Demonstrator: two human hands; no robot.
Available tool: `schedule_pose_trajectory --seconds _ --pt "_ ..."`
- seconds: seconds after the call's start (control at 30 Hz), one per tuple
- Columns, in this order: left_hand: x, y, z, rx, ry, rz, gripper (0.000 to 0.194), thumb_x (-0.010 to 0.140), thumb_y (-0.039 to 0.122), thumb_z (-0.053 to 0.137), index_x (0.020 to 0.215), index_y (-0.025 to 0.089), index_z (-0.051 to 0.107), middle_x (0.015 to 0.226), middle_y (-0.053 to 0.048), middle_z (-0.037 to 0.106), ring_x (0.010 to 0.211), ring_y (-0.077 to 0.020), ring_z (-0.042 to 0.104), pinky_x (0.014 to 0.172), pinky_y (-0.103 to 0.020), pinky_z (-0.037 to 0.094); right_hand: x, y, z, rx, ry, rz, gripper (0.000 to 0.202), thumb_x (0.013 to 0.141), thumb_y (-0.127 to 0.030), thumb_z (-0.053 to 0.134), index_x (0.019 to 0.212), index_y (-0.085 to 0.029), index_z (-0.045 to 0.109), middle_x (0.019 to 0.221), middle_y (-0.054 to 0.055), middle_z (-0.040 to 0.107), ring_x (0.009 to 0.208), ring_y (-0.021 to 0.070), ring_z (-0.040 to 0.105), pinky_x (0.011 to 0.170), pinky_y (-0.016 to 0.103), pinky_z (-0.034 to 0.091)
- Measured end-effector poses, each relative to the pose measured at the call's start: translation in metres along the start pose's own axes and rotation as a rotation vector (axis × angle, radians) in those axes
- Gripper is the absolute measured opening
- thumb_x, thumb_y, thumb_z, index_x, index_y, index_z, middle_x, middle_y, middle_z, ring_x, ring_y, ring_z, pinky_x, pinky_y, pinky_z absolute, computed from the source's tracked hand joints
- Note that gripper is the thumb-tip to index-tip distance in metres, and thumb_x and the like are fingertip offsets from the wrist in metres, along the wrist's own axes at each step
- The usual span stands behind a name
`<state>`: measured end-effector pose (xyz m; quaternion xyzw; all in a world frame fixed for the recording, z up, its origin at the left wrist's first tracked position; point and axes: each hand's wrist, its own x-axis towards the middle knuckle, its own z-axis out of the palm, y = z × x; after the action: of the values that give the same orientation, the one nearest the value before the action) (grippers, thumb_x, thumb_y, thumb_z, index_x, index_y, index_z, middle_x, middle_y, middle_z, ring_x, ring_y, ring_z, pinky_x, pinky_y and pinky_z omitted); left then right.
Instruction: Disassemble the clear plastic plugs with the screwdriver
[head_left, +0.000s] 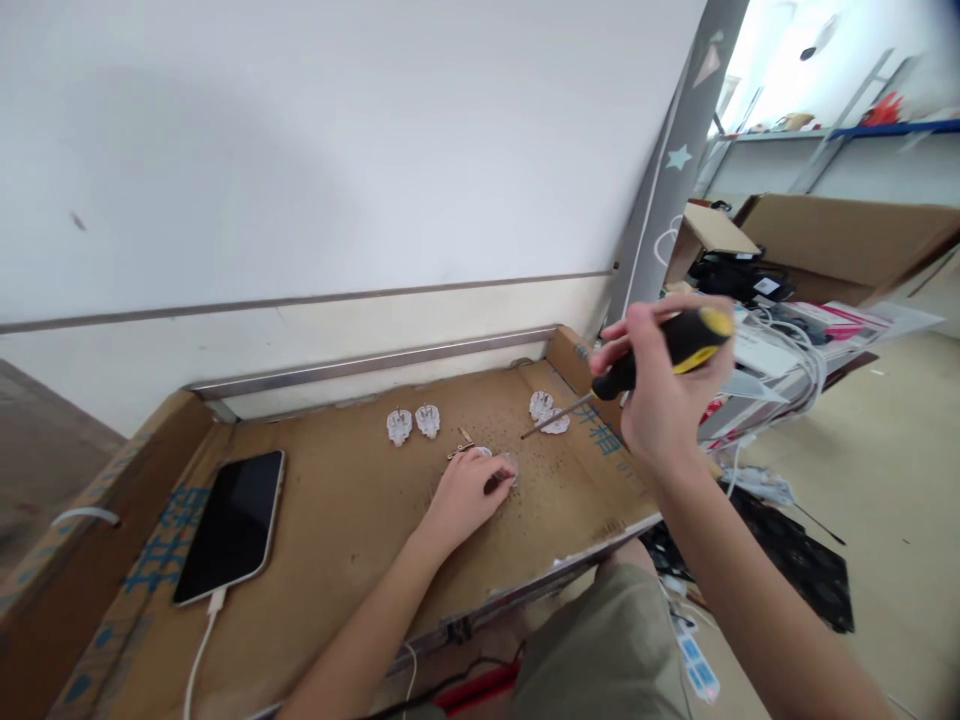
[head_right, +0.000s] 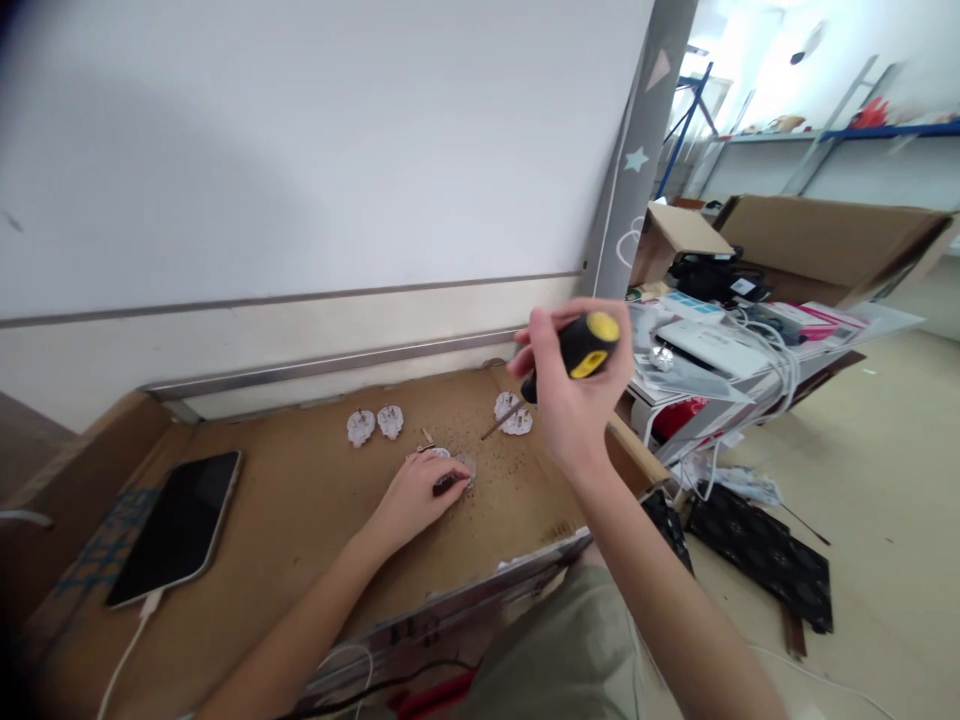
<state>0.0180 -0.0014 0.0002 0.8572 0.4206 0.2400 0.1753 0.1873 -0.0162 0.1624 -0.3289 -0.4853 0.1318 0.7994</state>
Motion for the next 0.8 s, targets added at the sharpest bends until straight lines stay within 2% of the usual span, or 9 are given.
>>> schedule_pose_trajectory --seconds 0.1,0.23,0.3,0.5,0.8 --pt "0.001 -0.001 0.001 -0.007 -0.002 0.003 0.010 0.083 0.021 0.055 0.086 0.025 0.063 0.088 0.003 0.068 0.088 -0.0177 0.056 0.082 -0.032 0.036 0.005 -0.025 0.016 0.060 0.092 -0.087 0.023 0.079 -0.034 0.058 0.079 -0.020 0.040 0.052 -0.008 0.037 0.035 0.0047 0.034 0.030 0.021 0.026" --pt "0.001 -0.002 0.001 -0.013 -0.006 -0.002 0.009 0.082 0.021 0.055 0.085 0.025 0.063 0.087 0.003 0.068 0.088 -0.0174 0.056 0.081 -0.032 0.036 0.000 -0.045 0.024 0.071 -0.047 -0.020 0.029 0.078 -0.040 0.058 0.075 -0.021 0.038 0.049 -0.008 0.037 0.033 0.0047 0.033 0.029 0.021 0.022" --pt "0.001 -0.002 0.002 -0.013 0.001 -0.002 0.009 0.082 0.021 0.055 0.085 0.025 0.063 0.087 0.003 0.068 0.088 -0.0174 0.056 0.081 -0.031 0.036 -0.004 -0.042 0.027 0.069 -0.099 0.021 0.029 0.078 -0.040 0.058 0.075 -0.020 0.038 0.050 -0.008 0.037 0.034 0.0030 0.032 0.030 0.018 0.023" --pt "0.001 -0.002 0.001 0.004 -0.003 -0.002 0.008 0.082 0.020 0.055 0.084 0.023 0.062 0.084 0.001 0.067 0.087 -0.0179 0.055 0.080 -0.031 0.036 -0.010 -0.029 0.031 0.070 -0.137 0.060 0.030 0.079 -0.041 0.058 0.074 -0.020 0.037 0.051 -0.007 0.036 0.035 0.0021 0.032 0.032 0.018 0.025" --pt "0.001 0.000 0.000 -0.015 -0.021 -0.014 0.008 0.081 0.020 0.056 0.084 0.023 0.062 0.086 0.002 0.068 0.088 -0.0180 0.055 0.080 -0.031 0.035 -0.009 -0.022 0.032 0.072 -0.124 0.094 0.035 0.076 -0.047 0.059 0.073 -0.021 0.036 0.050 -0.007 0.037 0.031 0.0025 0.029 0.029 0.019 0.023"
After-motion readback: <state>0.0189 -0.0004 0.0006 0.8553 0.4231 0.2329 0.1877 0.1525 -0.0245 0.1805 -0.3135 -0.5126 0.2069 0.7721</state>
